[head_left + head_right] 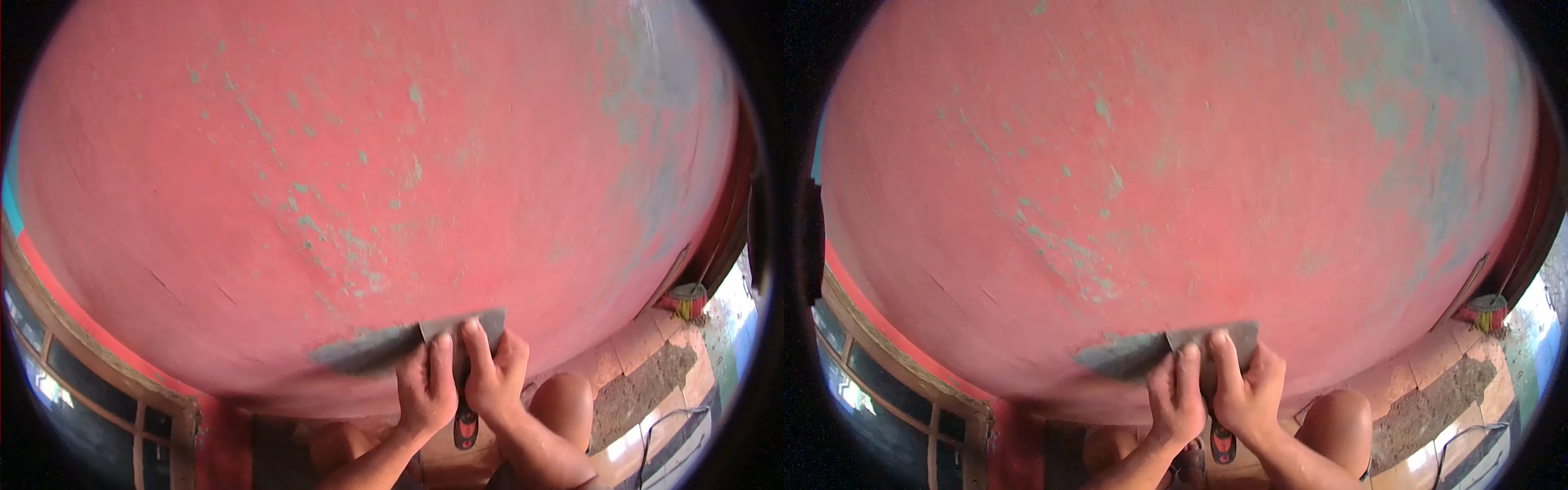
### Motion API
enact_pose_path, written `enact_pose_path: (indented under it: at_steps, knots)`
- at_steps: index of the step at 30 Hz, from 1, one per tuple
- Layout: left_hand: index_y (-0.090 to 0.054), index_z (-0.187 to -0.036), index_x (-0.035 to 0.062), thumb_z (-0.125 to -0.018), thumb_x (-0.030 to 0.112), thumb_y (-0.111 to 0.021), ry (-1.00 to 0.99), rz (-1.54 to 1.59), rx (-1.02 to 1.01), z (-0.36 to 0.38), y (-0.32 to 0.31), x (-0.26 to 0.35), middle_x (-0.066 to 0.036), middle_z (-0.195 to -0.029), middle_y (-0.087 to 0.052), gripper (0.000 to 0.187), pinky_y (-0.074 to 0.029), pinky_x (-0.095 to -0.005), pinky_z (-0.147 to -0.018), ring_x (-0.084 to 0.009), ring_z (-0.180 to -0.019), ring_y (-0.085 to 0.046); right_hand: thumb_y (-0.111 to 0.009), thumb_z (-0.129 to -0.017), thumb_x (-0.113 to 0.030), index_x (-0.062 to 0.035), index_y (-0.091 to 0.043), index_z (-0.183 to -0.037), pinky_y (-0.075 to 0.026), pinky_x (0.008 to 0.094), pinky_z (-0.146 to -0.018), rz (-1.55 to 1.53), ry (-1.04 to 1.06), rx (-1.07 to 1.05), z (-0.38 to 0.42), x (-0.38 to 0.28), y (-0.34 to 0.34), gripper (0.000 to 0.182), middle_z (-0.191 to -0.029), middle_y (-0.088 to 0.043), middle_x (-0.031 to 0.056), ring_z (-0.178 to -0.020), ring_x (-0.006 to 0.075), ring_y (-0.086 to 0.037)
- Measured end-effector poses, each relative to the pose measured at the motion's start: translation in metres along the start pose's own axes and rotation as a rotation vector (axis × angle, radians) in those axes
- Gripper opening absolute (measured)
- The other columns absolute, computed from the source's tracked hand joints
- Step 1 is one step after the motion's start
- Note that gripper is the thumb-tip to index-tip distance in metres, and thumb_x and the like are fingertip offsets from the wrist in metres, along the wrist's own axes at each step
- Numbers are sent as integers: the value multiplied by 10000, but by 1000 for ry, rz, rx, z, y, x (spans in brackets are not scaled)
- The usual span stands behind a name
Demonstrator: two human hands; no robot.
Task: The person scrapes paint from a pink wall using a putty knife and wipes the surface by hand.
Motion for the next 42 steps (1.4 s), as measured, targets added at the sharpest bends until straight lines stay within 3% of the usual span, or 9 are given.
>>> enact_pose_path:
  at_steps: [5,8,9,10,16,18,21,33,42]
  knots:
    - [-559,-859,-6,-1027,188,-489,-231,-197,5,10,-14,-9,-170,-688,-544,266,-414,-385,-541,-209,-596,-557,-606,-970,-147,40,-581,-746,-371,283,-515,124,30,-25,0,2,15,292,-641,-531,-24,-641,48,-436]
    - [-645,-984,-21,-1020,182,-489,5,-108,25,26,-11,-53,-201,-775,-651,259,-484,-376,-609,-252,-732,-684,-608,-954,-161,0,-594,-713,-370,265,-526,12,-3,39,12,13,12,290,-656,-546,-49,-629,44,-464]
    - [-645,-1165,41,-1005,336,-540,189,-97,-22,37,-9,-66,-251,-1133,-654,352,-490,-498,-874,-408,-1101,-622,-583,-988,-251,-23,-630,-805,-385,265,-467,-40,-89,-50,18,14,13,296,-653,-584,25,-557,91,-496]
    - [-636,-1024,-1,-1044,281,-465,-114,-222,172,37,-9,-43,-199,-884,-671,330,-496,-404,-671,-336,-835,-675,-579,-992,-250,-25,-629,-785,-381,267,-474,-50,-96,-38,20,9,11,309,-637,-572,13,-568,83,-492]
    - [-633,-1191,25,-1003,325,-561,41,172,5,29,-12,-75,-194,-1115,-677,361,-511,-418,-838,-352,-1034,-652,-604,-952,-145,2,-605,-749,-389,253,-553,-138,-10,107,10,22,2,251,-704,-584,-39,-655,47,-486]
    - [-647,-967,-35,-1026,204,-494,-179,103,92,2,-10,-7,-196,-784,-669,290,-500,-362,-648,-240,-760,-692,-600,-969,-141,30,-622,-793,-417,247,-575,28,-12,5,2,3,4,247,-723,-601,-28,-680,48,-501]
    - [-619,-864,-17,-1033,192,-469,34,-1,14,10,-8,-9,-90,-712,-612,307,-470,-318,-634,-123,-722,-572,-611,-979,-150,45,-631,-812,-431,242,-591,-15,-92,1,8,19,8,257,-741,-618,-21,-696,48,-508]
    - [-659,-1024,-38,-1052,183,-476,2,39,-72,12,-11,-14,-100,-855,-695,288,-500,-301,-709,-113,-826,-636,-607,-977,-148,44,-615,-801,-411,252,-559,-25,-40,21,5,13,9,260,-687,-577,-26,-674,47,-472]
    - [-581,-854,-34,-1054,198,-477,-36,67,16,3,-17,6,-62,-725,-604,323,-437,-281,-599,-63,-735,-519,-617,-982,-153,46,-636,-839,-440,237,-596,-40,-59,13,4,14,13,246,-737,-635,-4,-704,47,-513]
Point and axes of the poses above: each hand's wrist, its own z-axis away from the middle knuckle, its own y-axis out of the back of the hand, x = y × z, the point moved 6 cm from there along -z, towards the middle knuckle
